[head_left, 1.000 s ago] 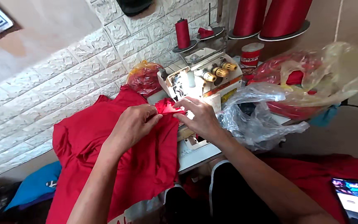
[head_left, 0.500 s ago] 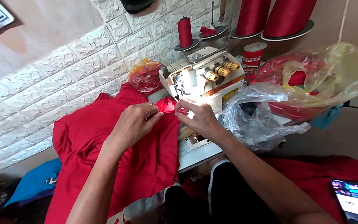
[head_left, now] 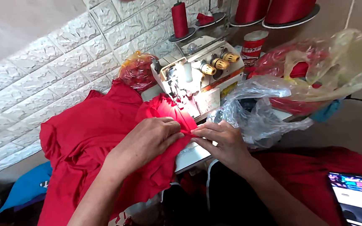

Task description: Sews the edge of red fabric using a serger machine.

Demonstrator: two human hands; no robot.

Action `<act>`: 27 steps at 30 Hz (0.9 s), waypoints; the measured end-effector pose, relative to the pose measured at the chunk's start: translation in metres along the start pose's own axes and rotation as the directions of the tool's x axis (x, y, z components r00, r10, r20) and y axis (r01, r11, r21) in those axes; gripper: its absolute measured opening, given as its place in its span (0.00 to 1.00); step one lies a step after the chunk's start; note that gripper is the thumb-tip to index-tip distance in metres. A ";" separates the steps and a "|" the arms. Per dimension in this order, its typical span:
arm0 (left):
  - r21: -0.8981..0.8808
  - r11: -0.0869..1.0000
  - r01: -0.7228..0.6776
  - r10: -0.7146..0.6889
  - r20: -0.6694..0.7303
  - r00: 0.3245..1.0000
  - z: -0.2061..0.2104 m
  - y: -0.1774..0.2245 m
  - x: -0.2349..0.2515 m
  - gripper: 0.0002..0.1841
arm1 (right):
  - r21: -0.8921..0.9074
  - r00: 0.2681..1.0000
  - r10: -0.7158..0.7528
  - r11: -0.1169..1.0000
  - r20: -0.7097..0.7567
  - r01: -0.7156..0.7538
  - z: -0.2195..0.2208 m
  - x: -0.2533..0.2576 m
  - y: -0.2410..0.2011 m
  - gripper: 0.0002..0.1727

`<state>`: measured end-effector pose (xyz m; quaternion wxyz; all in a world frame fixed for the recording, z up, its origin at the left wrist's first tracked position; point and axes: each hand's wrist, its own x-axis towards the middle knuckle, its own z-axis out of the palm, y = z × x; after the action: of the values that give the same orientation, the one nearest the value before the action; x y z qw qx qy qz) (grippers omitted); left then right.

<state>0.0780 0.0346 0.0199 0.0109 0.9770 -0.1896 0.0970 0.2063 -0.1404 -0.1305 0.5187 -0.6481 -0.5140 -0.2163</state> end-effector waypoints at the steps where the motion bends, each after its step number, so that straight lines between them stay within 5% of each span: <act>1: 0.004 1.000 -0.004 0.004 -0.006 1.000 0.004 0.002 0.002 0.16 | -0.009 1.000 0.002 1.000 -0.022 -0.002 0.004 -0.001 0.003 0.12; 8: 0.201 0.977 0.073 -0.038 -0.170 0.985 0.024 0.026 0.008 0.12 | -0.079 0.993 -0.070 0.995 -0.098 0.062 0.016 0.022 0.018 0.09; 17: 0.186 0.976 0.111 -0.089 -0.121 0.989 0.051 0.046 0.023 0.11 | -0.221 0.981 -0.144 0.969 -0.131 0.113 0.018 0.025 0.024 0.12; 21: 0.189 0.982 0.022 0.017 -0.199 0.980 0.070 0.010 0.016 0.10 | -0.278 0.989 -0.124 0.956 -0.083 0.096 0.019 0.031 0.022 0.13; 27: 0.141 0.963 0.228 -0.175 -0.311 0.934 0.038 -0.065 0.003 0.16 | -0.351 0.999 -0.031 0.936 0.025 0.038 0.014 0.045 0.015 0.14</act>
<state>0.1123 0.0915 -0.0160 -0.0367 0.9629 -0.0751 0.2565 0.2332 -0.1075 -0.1059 0.3861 -0.7230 -0.4834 -0.3075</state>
